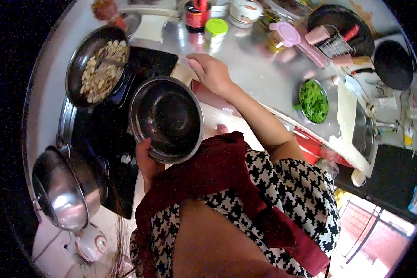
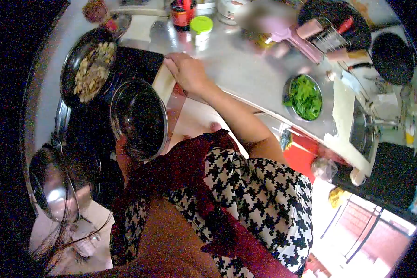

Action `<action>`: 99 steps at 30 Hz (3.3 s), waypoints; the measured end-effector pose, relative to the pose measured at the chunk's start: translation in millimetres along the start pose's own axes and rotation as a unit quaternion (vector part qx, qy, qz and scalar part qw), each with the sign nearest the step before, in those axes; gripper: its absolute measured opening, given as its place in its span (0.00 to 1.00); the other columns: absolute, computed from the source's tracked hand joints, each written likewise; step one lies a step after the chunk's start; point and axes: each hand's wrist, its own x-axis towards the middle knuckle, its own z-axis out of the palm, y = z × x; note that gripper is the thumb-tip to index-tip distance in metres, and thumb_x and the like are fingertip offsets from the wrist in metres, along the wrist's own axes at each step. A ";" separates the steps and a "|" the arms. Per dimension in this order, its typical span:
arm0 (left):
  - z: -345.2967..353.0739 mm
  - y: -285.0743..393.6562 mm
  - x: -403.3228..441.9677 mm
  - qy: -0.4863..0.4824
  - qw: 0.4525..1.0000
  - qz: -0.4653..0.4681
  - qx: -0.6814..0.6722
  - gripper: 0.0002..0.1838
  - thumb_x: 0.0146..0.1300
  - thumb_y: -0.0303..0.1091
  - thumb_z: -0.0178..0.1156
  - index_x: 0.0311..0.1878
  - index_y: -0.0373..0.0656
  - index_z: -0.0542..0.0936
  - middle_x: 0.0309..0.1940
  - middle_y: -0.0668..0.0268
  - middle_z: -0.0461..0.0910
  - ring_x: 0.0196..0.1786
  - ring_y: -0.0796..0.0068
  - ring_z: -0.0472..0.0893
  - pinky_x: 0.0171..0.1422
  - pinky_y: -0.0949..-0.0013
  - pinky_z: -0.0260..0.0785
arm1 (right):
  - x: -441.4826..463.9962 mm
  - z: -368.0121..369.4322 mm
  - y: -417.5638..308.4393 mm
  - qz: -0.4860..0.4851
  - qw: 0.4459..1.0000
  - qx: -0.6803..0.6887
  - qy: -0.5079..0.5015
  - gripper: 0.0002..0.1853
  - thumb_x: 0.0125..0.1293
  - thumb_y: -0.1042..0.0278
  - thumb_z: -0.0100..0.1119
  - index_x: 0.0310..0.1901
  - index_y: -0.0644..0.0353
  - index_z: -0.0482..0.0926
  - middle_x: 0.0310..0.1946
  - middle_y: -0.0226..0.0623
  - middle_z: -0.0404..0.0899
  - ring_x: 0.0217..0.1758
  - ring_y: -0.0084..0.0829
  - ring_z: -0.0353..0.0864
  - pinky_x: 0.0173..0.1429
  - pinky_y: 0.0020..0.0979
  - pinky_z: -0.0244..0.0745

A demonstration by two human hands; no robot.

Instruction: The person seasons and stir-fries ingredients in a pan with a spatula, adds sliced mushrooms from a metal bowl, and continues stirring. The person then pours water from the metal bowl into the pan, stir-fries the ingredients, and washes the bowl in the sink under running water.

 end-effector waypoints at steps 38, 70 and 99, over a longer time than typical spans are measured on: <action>187.2 -153.0 67.3 -0.559 0.741 -0.225 0.295 0.21 0.53 0.29 0.50 0.53 0.37 0.67 0.41 0.63 0.75 0.41 0.74 0.77 0.42 0.69 0.71 | -292.8 -62.7 78.6 0.440 0.868 -0.038 0.227 0.20 0.52 0.61 0.58 0.45 0.62 0.75 0.43 0.53 0.75 0.48 0.48 0.74 0.52 0.38 0.69; 473.2 -607.9 -83.7 -0.467 0.797 -0.238 0.300 0.19 0.55 0.32 0.53 0.50 0.41 0.65 0.37 0.62 0.75 0.32 0.73 0.77 0.30 0.72 0.73 | -546.2 -511.8 314.5 0.494 0.818 -0.034 0.293 0.12 0.63 0.64 0.50 0.44 0.61 0.76 0.26 0.43 0.78 0.25 0.32 0.77 0.33 0.30 0.71; 692.3 -922.3 -36.5 -0.272 0.805 -0.263 0.457 0.14 0.62 0.40 0.49 0.47 0.42 0.69 0.33 0.62 0.77 0.30 0.67 0.79 0.31 0.61 0.76 | -417.4 -808.8 813.5 0.290 0.909 -0.225 0.199 0.36 0.60 0.50 0.51 0.64 0.63 0.51 0.60 0.52 0.58 0.59 0.46 0.66 0.58 0.41 0.65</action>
